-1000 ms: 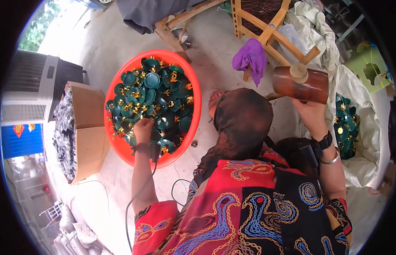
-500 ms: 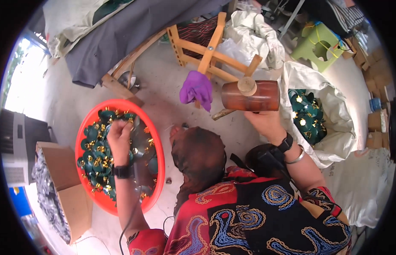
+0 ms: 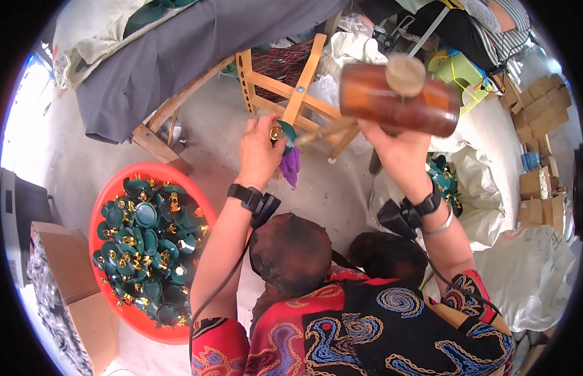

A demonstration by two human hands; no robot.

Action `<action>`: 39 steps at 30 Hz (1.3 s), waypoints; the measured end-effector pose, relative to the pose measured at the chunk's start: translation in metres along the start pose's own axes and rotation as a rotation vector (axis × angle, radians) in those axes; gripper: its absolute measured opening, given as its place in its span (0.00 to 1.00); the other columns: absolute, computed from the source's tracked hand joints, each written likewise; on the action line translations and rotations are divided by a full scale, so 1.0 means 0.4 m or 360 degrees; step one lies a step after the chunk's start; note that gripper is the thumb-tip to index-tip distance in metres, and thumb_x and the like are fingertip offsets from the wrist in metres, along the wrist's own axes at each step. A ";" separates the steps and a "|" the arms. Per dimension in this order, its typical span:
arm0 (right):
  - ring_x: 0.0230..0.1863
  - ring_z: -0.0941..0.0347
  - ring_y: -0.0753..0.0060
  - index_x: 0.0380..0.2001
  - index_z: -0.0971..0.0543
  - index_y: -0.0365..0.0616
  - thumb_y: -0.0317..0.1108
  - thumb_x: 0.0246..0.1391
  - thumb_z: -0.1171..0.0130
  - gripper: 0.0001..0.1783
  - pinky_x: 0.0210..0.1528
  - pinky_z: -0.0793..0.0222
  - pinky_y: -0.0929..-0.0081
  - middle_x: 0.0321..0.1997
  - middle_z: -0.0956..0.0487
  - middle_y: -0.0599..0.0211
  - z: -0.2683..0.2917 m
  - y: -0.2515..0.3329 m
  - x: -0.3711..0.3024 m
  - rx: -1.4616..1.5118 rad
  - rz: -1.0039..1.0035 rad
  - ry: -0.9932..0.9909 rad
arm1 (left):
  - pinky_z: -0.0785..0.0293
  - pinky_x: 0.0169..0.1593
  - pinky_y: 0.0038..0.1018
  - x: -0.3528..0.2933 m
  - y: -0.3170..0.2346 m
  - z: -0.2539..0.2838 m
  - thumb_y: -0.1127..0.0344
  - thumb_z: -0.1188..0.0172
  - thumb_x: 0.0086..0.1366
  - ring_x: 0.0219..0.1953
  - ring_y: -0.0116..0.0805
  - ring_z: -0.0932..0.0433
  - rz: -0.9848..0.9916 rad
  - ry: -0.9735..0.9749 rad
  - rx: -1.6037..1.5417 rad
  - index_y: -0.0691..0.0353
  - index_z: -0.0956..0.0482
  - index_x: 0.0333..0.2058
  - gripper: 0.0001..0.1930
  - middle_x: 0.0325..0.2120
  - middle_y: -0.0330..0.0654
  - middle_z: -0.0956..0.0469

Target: Manually assemble small green components by tapping them with a wooden mallet.

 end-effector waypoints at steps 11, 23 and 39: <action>0.41 0.24 0.71 0.41 0.24 0.42 0.28 0.40 0.32 0.21 0.44 0.29 0.76 0.39 0.21 0.65 -0.172 0.009 0.096 -0.0155 0.0443 0.0461 | 0.29 0.37 0.39 0.005 0.014 -0.006 0.71 0.35 0.44 0.34 0.48 0.26 0.0027 -0.0014 -0.0082 0.55 0.26 0.39 0.20 0.33 0.44 0.25; 0.21 0.30 0.82 0.25 0.22 0.41 0.32 0.44 0.35 0.08 0.26 0.36 0.84 0.21 0.23 0.74 0.072 0.216 0.267 -0.0322 0.0313 0.0003 | 0.32 0.38 0.35 -0.014 0.023 -0.007 0.69 0.39 0.51 0.33 0.45 0.30 -0.0095 -0.0108 -0.0255 0.60 0.21 0.33 0.09 0.25 0.43 0.23; 0.26 0.27 0.48 0.24 0.25 0.35 0.31 0.34 0.37 0.13 0.29 0.31 0.61 0.25 0.26 0.50 -0.147 0.031 0.151 -0.0291 0.0231 0.0730 | 0.31 0.35 0.35 0.008 0.005 -0.005 0.71 0.38 0.51 0.31 0.47 0.29 -0.0198 -0.0034 -0.0090 0.62 0.24 0.33 0.09 0.24 0.47 0.26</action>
Point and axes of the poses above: each hand's wrist, its own x-axis towards the middle knuckle, its own z-axis out of the back of the hand, y = z × x, the point moved 2 cm from there along x, towards the middle knuckle
